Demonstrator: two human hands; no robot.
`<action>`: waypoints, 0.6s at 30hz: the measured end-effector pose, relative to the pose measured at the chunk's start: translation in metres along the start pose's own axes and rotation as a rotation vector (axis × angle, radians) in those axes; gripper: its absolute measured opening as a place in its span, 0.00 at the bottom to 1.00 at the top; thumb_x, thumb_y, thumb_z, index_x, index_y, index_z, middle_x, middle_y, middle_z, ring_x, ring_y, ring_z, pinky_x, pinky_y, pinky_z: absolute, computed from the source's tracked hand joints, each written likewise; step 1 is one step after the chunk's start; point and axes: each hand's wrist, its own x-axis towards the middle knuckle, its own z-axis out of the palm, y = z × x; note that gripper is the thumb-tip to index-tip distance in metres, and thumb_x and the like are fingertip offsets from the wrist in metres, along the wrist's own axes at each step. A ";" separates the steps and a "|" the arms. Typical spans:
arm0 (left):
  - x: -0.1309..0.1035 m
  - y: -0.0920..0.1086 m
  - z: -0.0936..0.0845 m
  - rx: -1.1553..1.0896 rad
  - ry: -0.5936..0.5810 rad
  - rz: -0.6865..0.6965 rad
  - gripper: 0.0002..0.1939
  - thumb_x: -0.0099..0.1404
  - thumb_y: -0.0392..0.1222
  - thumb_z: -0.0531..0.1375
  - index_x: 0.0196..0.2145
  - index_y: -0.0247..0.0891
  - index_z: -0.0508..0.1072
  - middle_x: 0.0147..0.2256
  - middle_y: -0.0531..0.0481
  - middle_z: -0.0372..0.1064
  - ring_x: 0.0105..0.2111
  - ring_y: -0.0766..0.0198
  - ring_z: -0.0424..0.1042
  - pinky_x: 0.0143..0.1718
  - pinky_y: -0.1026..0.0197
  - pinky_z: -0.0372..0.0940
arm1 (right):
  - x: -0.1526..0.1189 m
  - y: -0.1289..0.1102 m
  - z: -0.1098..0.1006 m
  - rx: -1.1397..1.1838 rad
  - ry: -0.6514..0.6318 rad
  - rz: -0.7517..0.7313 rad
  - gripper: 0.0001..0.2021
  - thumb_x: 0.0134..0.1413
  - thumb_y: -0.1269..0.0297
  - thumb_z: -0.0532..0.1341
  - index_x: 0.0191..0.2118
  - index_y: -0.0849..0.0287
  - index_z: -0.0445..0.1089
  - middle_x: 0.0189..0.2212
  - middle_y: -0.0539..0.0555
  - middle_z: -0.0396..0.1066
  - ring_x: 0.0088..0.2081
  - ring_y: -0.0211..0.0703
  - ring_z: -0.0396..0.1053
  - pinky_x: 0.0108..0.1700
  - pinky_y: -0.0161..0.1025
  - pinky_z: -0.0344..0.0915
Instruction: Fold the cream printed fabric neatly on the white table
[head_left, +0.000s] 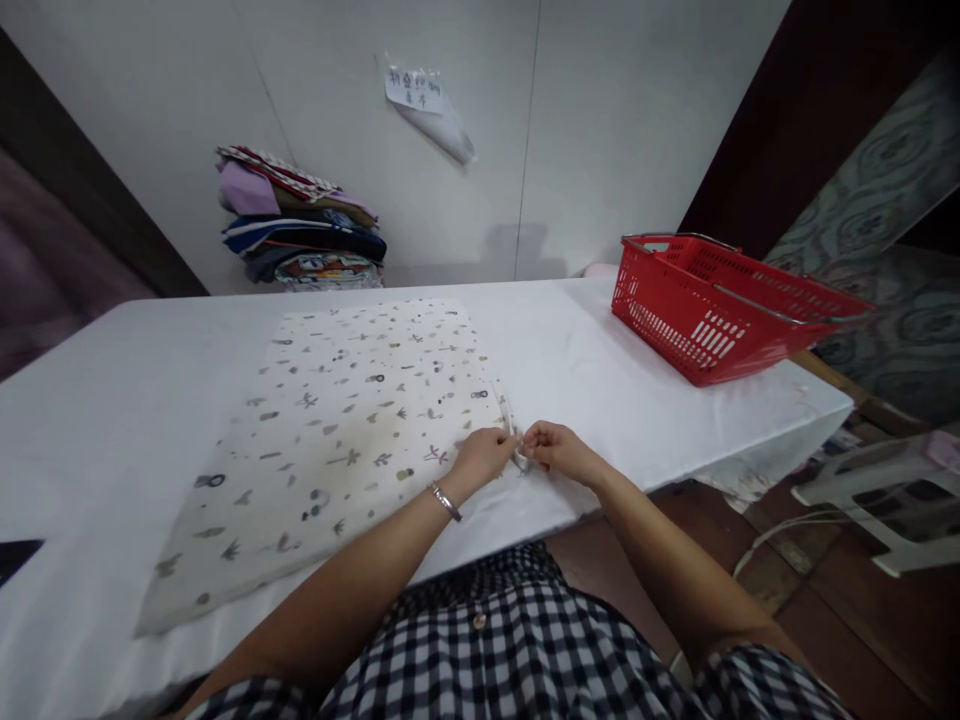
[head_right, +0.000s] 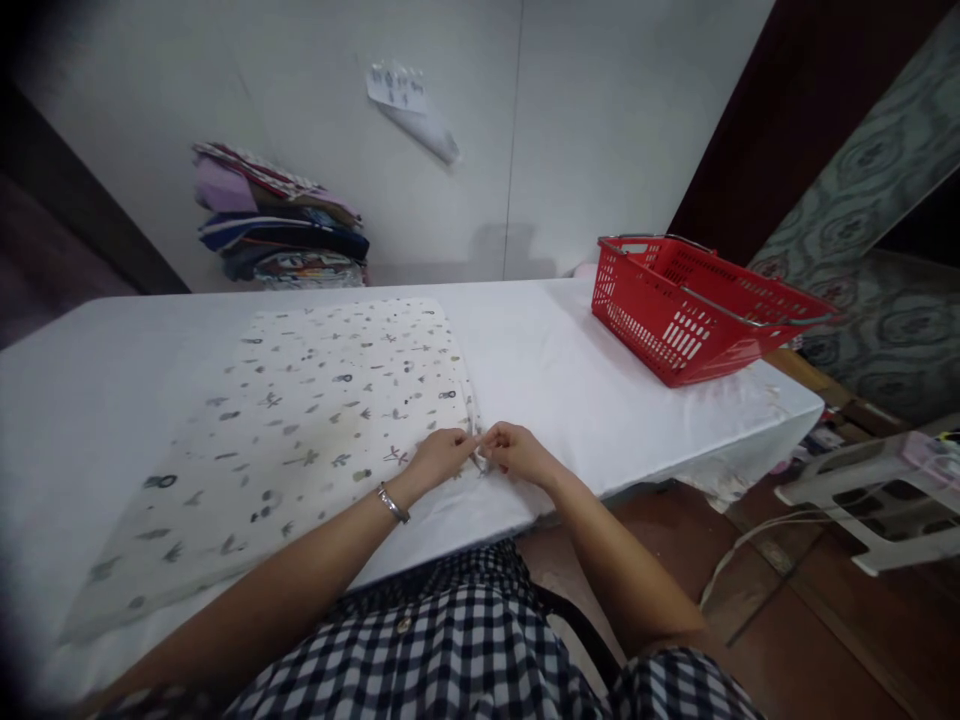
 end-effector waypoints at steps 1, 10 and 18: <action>0.002 -0.001 0.001 0.005 -0.004 -0.007 0.19 0.60 0.51 0.49 0.19 0.37 0.69 0.19 0.51 0.66 0.22 0.66 0.63 0.24 0.63 0.50 | 0.000 0.002 0.001 -0.008 0.009 0.003 0.08 0.43 0.61 0.61 0.30 0.58 0.63 0.16 0.42 0.59 0.17 0.30 0.56 0.19 0.30 0.51; 0.001 -0.001 -0.001 -0.022 -0.027 -0.019 0.15 0.58 0.46 0.51 0.21 0.37 0.69 0.20 0.52 0.67 0.21 0.67 0.63 0.23 0.64 0.50 | 0.015 0.003 -0.006 -0.497 0.037 -0.018 0.07 0.46 0.63 0.59 0.28 0.60 0.72 0.24 0.49 0.70 0.27 0.36 0.63 0.29 0.32 0.56; -0.001 0.002 -0.001 0.005 -0.007 0.008 0.15 0.59 0.45 0.50 0.22 0.37 0.70 0.22 0.51 0.68 0.24 0.66 0.65 0.25 0.64 0.51 | 0.036 -0.002 -0.012 -0.527 -0.110 0.125 0.08 0.43 0.62 0.59 0.22 0.61 0.69 0.16 0.46 0.62 0.22 0.33 0.56 0.24 0.31 0.51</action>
